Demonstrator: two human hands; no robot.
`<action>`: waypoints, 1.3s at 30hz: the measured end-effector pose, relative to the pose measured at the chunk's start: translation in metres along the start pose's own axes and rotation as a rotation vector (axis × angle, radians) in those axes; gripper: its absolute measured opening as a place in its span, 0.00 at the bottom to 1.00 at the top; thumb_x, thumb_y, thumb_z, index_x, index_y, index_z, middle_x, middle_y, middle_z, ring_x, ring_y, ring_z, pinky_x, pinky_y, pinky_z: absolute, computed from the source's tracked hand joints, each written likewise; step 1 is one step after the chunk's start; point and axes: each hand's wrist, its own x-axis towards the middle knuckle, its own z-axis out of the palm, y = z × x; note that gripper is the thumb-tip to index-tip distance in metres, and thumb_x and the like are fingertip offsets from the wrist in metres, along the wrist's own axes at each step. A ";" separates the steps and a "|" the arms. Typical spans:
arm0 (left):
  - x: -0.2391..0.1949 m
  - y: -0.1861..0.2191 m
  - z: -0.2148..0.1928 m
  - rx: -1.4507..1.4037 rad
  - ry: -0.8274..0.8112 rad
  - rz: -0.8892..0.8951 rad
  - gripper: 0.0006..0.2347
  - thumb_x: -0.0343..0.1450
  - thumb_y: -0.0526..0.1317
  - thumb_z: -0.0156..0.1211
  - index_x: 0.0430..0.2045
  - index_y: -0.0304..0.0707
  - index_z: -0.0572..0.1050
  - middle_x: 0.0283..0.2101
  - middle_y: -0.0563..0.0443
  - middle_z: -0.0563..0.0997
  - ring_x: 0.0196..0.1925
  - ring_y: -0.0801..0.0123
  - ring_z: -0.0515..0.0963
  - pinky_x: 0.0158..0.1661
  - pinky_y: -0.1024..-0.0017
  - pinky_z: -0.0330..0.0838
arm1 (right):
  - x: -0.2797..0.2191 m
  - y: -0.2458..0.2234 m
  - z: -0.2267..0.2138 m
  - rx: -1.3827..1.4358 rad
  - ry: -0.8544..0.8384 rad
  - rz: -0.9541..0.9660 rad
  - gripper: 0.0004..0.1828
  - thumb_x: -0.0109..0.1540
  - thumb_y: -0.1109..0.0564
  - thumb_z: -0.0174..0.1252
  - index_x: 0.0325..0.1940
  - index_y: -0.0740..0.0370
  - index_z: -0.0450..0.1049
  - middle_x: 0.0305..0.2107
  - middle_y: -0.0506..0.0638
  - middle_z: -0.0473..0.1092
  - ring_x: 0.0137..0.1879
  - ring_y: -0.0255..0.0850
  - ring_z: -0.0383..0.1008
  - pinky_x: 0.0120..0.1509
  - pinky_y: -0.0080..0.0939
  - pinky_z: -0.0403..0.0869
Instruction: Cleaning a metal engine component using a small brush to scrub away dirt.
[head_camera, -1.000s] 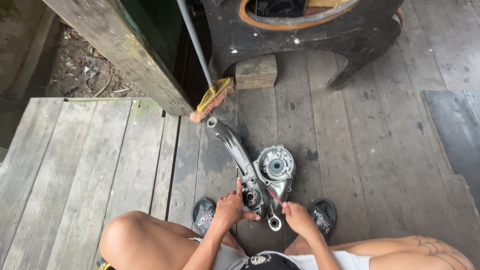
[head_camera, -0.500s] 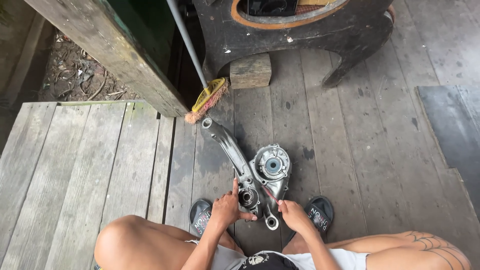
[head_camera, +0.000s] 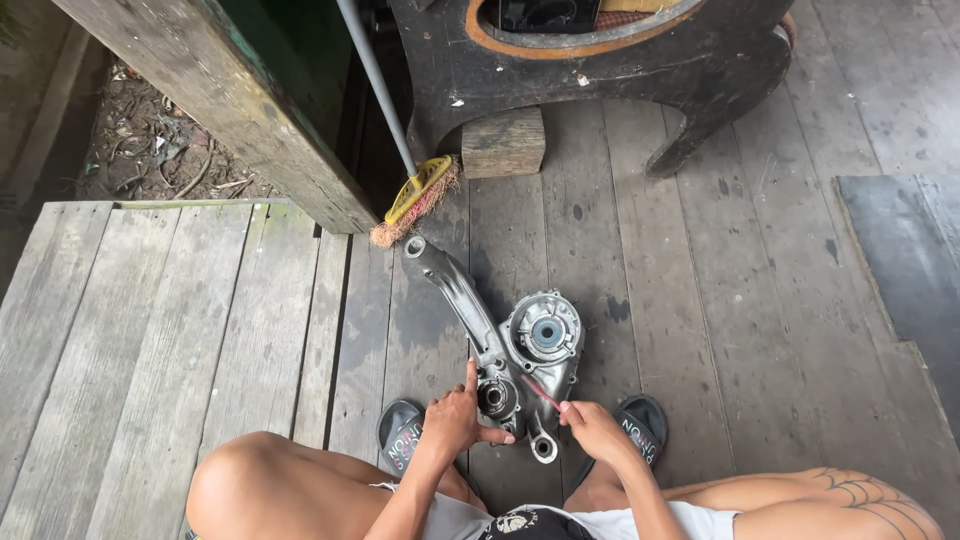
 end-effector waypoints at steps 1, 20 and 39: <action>0.003 0.000 -0.002 -0.001 0.001 -0.002 0.69 0.45 0.70 0.77 0.74 0.29 0.40 0.45 0.41 0.82 0.47 0.52 0.82 0.50 0.59 0.71 | 0.007 0.002 0.001 -0.002 -0.002 -0.001 0.23 0.68 0.45 0.45 0.31 0.62 0.77 0.23 0.47 0.74 0.29 0.39 0.69 0.39 0.40 0.70; 0.003 -0.002 0.002 -0.017 0.023 0.005 0.69 0.45 0.70 0.78 0.74 0.30 0.40 0.44 0.40 0.82 0.47 0.51 0.83 0.50 0.58 0.72 | 0.016 0.015 0.005 -0.104 0.017 0.012 0.25 0.68 0.43 0.43 0.34 0.61 0.79 0.30 0.50 0.79 0.35 0.44 0.75 0.46 0.43 0.74; 0.005 -0.004 0.004 -0.024 0.000 0.004 0.70 0.45 0.70 0.77 0.75 0.30 0.39 0.46 0.37 0.81 0.48 0.49 0.82 0.51 0.57 0.72 | 0.025 0.027 0.015 -0.166 0.047 0.061 0.22 0.69 0.46 0.41 0.35 0.60 0.77 0.31 0.50 0.79 0.37 0.47 0.77 0.48 0.45 0.74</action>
